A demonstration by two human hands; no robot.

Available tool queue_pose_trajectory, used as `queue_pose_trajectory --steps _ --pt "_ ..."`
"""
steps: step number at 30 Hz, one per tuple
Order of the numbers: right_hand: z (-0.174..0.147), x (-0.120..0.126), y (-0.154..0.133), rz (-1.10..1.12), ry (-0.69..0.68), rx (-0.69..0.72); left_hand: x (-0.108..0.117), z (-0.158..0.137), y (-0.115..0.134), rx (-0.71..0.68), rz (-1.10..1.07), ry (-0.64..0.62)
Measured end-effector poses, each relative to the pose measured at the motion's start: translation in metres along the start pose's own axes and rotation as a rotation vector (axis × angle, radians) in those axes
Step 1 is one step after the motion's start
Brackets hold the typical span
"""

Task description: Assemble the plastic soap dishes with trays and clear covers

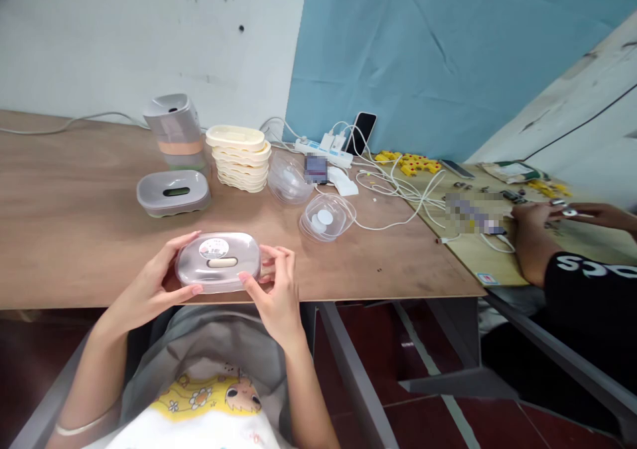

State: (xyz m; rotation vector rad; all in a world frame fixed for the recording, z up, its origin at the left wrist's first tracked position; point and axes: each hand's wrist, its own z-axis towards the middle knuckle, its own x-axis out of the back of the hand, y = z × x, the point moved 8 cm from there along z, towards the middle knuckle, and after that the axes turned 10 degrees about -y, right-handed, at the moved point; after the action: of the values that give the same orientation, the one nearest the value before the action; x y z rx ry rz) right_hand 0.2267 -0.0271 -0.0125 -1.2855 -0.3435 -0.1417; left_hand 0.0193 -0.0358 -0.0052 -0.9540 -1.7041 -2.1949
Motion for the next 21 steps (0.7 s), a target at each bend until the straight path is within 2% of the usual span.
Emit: queue_pose_trajectory --steps 3,5,7,8,12,15,17,21 --pt "-0.006 0.007 0.000 0.045 0.160 0.026 0.009 -0.003 0.009 -0.095 0.047 0.126" --pt "-0.008 0.005 -0.003 0.050 0.149 0.084 0.021 -0.010 0.014 -0.166 0.061 0.285" --pt "-0.008 0.000 -0.008 0.037 0.073 0.133 0.028 -0.015 0.017 -0.210 0.033 0.349" --pt "-0.008 -0.002 -0.010 0.029 0.030 0.142 0.027 -0.015 0.017 -0.218 0.014 0.320" --pt "-0.007 -0.007 -0.016 -0.021 -0.112 0.153 0.010 -0.007 0.024 -0.209 0.027 0.027" --pt "-0.006 -0.012 -0.019 -0.069 -0.195 0.153 0.001 -0.004 0.026 -0.178 0.057 -0.094" --pt "-0.005 -0.014 -0.020 -0.102 -0.225 0.154 -0.001 -0.002 0.024 -0.147 0.077 -0.111" --pt "-0.003 -0.013 -0.020 -0.234 -0.195 0.138 0.001 0.003 0.017 -0.090 0.171 -0.055"
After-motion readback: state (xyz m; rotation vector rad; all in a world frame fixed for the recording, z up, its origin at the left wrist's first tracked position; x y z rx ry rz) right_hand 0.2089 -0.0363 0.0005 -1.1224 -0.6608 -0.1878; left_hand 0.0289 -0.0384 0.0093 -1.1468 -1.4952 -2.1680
